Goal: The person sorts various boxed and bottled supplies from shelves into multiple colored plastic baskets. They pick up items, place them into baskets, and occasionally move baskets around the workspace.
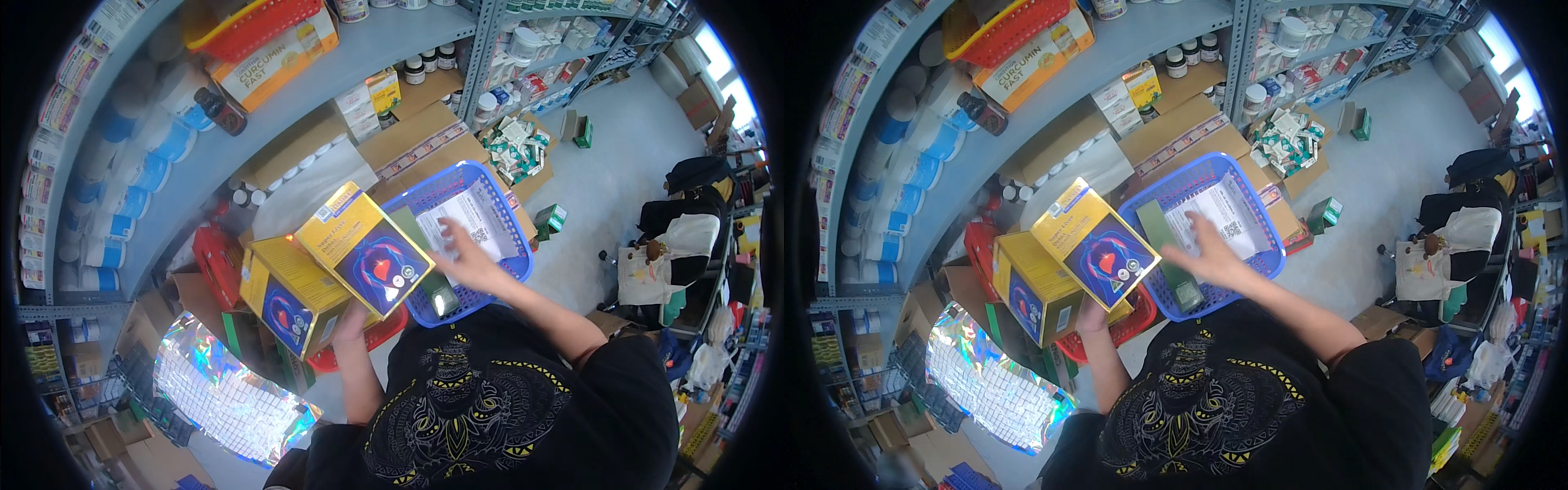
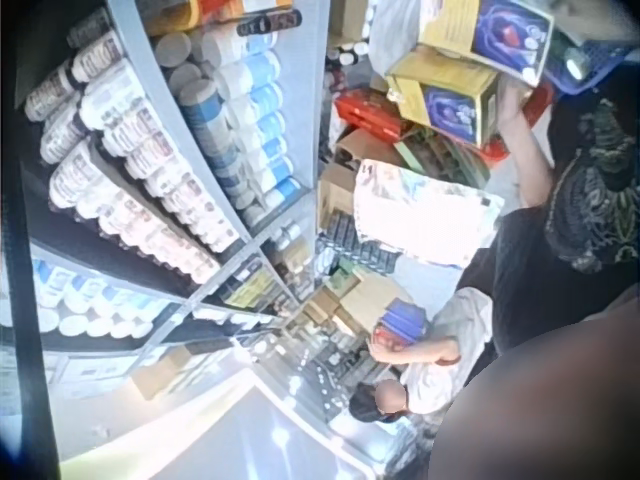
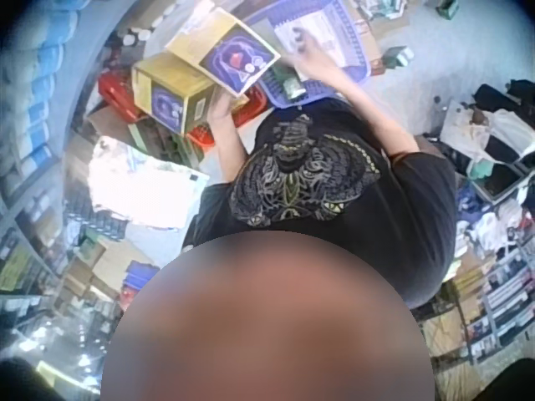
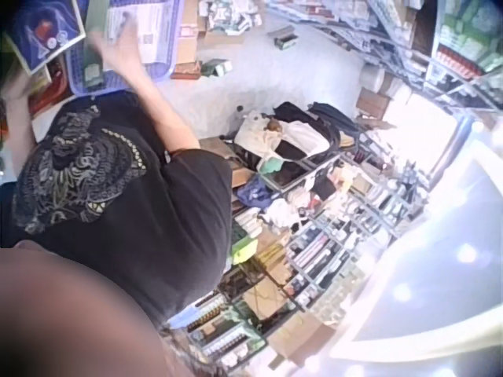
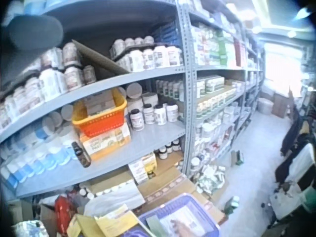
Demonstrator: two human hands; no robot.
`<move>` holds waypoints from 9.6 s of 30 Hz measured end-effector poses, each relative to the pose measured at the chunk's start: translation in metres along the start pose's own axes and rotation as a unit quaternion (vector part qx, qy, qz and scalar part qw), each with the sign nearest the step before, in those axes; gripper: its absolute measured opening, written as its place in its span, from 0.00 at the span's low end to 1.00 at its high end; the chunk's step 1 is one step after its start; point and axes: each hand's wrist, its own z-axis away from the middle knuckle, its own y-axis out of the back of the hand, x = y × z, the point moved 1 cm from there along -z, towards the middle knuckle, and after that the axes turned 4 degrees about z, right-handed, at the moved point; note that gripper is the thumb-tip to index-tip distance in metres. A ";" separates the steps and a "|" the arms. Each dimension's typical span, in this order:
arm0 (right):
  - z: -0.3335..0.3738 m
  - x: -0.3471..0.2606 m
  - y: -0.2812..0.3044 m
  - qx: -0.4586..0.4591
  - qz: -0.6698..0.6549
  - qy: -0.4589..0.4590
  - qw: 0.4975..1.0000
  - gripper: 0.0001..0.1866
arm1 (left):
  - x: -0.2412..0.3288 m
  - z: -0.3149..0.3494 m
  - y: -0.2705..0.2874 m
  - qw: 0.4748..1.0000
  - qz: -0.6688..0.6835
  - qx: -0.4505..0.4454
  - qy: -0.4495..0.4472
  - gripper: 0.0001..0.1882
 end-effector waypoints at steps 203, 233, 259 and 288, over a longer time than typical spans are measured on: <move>-0.003 -0.202 0.009 -0.221 0.006 0.475 0.852 0.06 | -0.027 -0.045 -0.105 0.270 -0.958 0.040 -0.090 0.32; -0.032 -0.150 0.040 -0.091 0.078 0.323 0.939 0.19 | -0.050 -0.015 -0.057 0.619 -0.762 0.145 -0.124 0.43; -0.230 -0.149 -0.017 -0.183 0.251 0.431 0.847 0.06 | -0.034 0.010 -0.073 0.176 -0.914 0.104 -0.351 0.24; -0.064 -0.266 0.032 0.139 -0.155 0.480 0.852 0.09 | -0.071 -0.147 -0.155 0.468 -0.696 -0.023 -0.543 0.10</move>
